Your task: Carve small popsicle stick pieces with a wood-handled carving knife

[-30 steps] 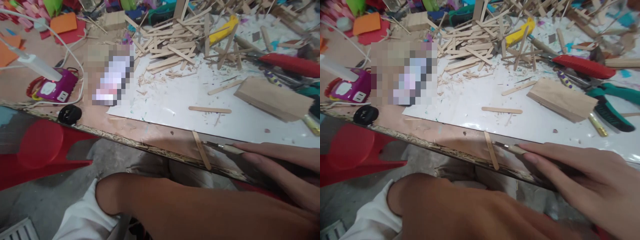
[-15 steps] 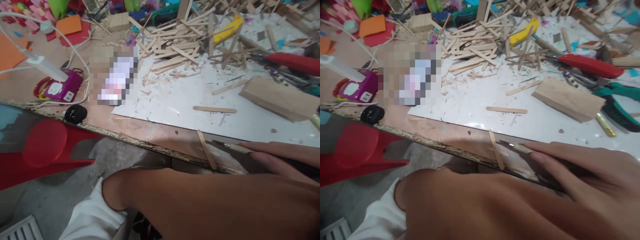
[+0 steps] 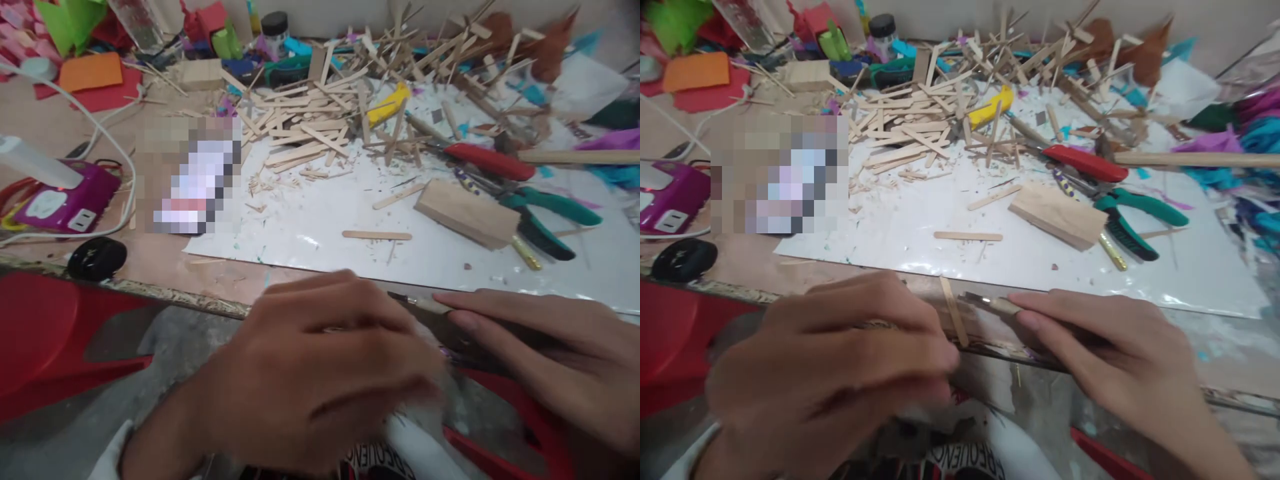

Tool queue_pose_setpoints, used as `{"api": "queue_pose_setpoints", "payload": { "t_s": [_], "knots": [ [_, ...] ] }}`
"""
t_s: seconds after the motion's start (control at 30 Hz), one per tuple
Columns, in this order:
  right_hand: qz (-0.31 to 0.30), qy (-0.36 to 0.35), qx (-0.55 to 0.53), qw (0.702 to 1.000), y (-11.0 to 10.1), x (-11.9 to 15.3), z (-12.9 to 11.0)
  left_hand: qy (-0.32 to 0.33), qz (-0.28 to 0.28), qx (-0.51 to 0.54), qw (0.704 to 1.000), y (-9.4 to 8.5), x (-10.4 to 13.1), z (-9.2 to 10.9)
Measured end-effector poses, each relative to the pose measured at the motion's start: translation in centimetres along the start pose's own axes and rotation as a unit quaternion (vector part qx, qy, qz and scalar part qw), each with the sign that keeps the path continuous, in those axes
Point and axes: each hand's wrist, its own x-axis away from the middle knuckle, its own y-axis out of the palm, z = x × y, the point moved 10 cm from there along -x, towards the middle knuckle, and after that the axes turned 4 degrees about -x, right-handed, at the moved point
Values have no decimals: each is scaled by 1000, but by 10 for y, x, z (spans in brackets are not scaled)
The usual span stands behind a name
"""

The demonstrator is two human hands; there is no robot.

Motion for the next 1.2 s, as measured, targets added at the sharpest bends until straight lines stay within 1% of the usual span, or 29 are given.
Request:
{"api": "queue_pose_setpoints", "payload": {
  "t_s": [0.03,0.07,0.13,0.17,0.23,0.33,0.5,0.63,0.8,0.9,1.03,1.1,1.2],
  "knots": [
    [-2,-14,-8,1000,-1,-2,-6,-34,59,-6,998,-12,-3,-8],
    [-5,-27,-16,999,-2,-3,-13,-56,54,-48,996,-11,-6,-14],
    [-15,-53,-25,998,-2,-6,-25,-79,20,-111,991,-1,-10,-23],
    [-23,-67,-28,997,0,-7,-31,-74,-9,-131,989,8,-12,-26],
    [-44,-87,-31,995,5,-10,-40,-54,-40,-143,987,20,-15,-26],
    [-66,-105,-32,992,12,-13,-47,-21,-60,-164,984,31,-19,-21],
    [-94,-119,-27,988,20,-12,-48,2,-70,-206,976,36,-26,-16],
    [-103,-127,-19,986,21,-12,-51,30,-75,-222,972,37,-30,-12],
    [-110,-117,-26,987,21,-13,-50,57,-70,-261,961,37,-30,-8],
    [-111,-124,-27,986,21,-12,-50,39,-65,-270,960,32,-27,-12],
    [-107,-124,-23,986,18,-10,-48,-3,-42,-257,965,19,-19,-22],
    [-101,-121,-23,987,17,-10,-48,6,-58,-242,969,20,-15,-23],
    [-96,-122,-16,988,16,-12,-49,36,-103,-218,970,30,-9,-23]
  ]
}}
